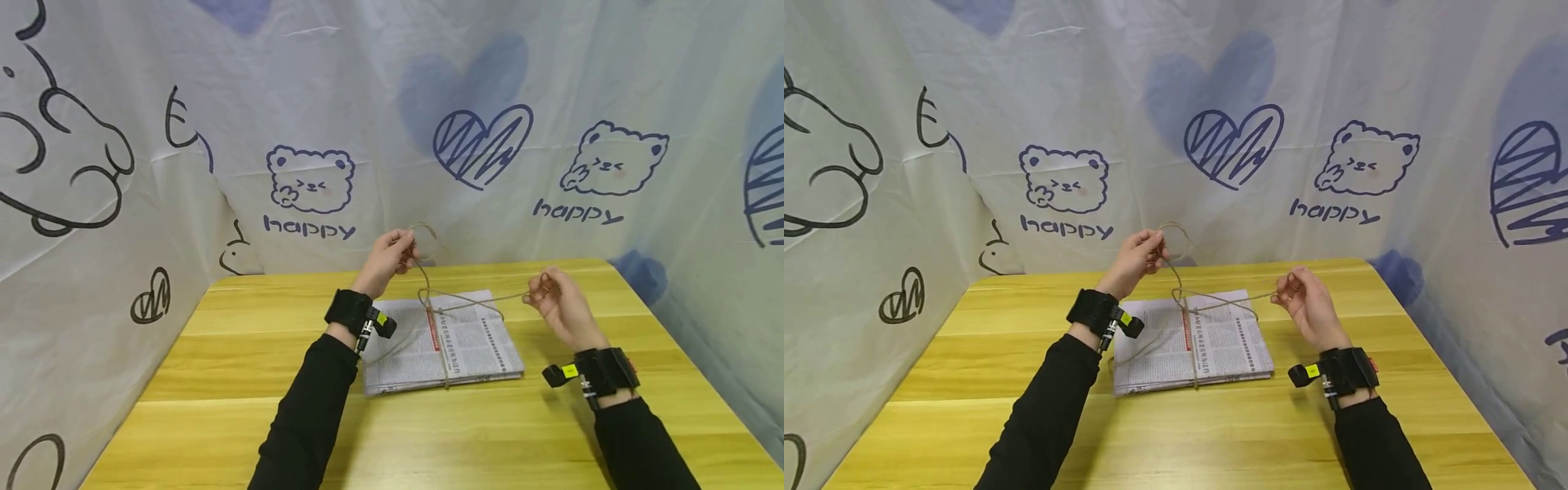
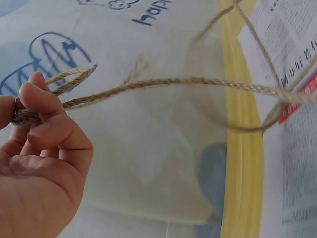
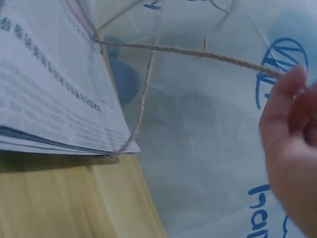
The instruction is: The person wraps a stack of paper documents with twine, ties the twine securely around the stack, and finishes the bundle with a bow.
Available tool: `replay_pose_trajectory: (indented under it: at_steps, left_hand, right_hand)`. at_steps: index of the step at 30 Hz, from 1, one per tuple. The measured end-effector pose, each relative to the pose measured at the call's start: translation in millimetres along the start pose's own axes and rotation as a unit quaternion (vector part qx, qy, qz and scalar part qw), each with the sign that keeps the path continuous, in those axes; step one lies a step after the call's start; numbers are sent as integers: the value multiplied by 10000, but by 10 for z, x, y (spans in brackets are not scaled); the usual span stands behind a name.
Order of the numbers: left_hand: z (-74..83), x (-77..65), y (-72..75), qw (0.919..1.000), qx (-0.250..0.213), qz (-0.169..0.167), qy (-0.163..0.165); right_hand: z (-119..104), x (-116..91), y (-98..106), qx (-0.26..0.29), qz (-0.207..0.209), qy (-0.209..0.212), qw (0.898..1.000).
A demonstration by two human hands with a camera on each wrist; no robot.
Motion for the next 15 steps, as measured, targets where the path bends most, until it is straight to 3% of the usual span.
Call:
replay_pose_trajectory:
  at_steps: [4,7,11,15]
  left_hand:
    - [-44,-131,215,10000,-23,33,-2]
    - [-131,-224,396,9999,-84,83,88]
    - [-311,-321,673,9985,-300,297,335]
    - [-535,-411,942,9949,-580,551,613]
  right_hand:
    - [-117,-6,67,-580,213,224,9978]
    - [-210,1,97,-512,275,335,9977]
    - [-309,41,166,-360,240,504,9978]
    - [-338,61,324,-1001,54,683,9926]
Point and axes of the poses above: each hand's wrist, its own x-axis towards the middle knuckle, its own y-axis out of the back of the hand, z = x × y, the point moved 8 cm from there along x, towards the middle knuckle, and after that the axes turned 12 degrees about y, right-handed, at the moved point
